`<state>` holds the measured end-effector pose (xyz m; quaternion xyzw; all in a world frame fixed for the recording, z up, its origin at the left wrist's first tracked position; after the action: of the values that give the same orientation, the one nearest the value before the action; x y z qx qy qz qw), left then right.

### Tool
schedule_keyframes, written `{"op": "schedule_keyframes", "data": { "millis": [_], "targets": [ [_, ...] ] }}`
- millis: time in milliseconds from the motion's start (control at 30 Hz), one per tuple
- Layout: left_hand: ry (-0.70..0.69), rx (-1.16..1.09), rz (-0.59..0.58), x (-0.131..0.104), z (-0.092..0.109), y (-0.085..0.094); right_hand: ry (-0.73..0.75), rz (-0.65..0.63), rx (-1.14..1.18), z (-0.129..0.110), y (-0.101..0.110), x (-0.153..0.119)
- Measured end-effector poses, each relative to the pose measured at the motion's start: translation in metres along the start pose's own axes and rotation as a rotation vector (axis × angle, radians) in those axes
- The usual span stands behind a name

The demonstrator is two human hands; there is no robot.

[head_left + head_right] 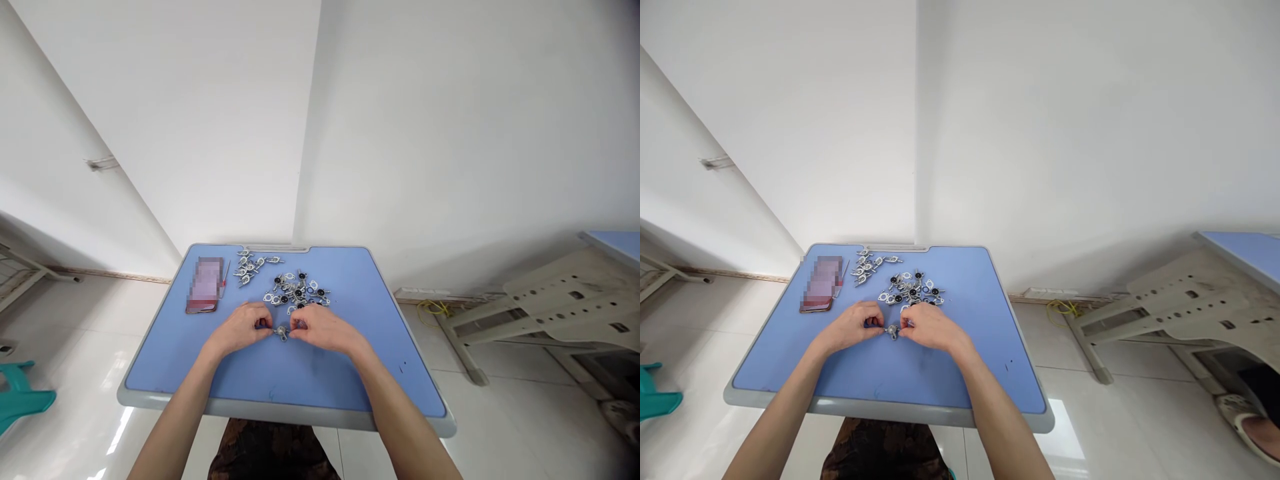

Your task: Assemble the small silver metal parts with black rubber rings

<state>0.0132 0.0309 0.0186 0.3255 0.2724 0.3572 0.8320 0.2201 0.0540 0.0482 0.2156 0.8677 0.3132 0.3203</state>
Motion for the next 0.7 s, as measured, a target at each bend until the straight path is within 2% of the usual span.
{"op": "schedule_keyframes", "data": {
  "millis": [100,233,500,700],
  "targets": [
    [-0.007,-0.003,0.008,0.000,0.000,0.000,-0.045,0.058,0.010,0.008,0.006,-0.006],
    [-0.015,-0.021,0.019,0.000,-0.001,0.000,-0.198,0.166,-0.038,0.025,0.015,-0.013],
    [-0.013,-0.031,0.021,-0.001,-0.001,0.001,-0.300,0.108,-0.203,0.017,0.005,-0.005],
    [-0.002,-0.014,0.018,-0.001,0.000,0.002,-0.264,0.093,-0.204,0.018,0.002,-0.004]
  ]
}}
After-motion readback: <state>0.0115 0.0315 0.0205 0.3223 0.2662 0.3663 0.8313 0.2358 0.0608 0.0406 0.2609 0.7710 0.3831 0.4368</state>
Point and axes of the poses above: each hand's wrist, its own x-axis towards the middle knuckle, its own y-axis out of the back of the hand, z = x × y, the point moved 1 cm from there along x, towards the middle knuckle, and after that the axes turned 14 degrees about -z, right-handed, at the moved point
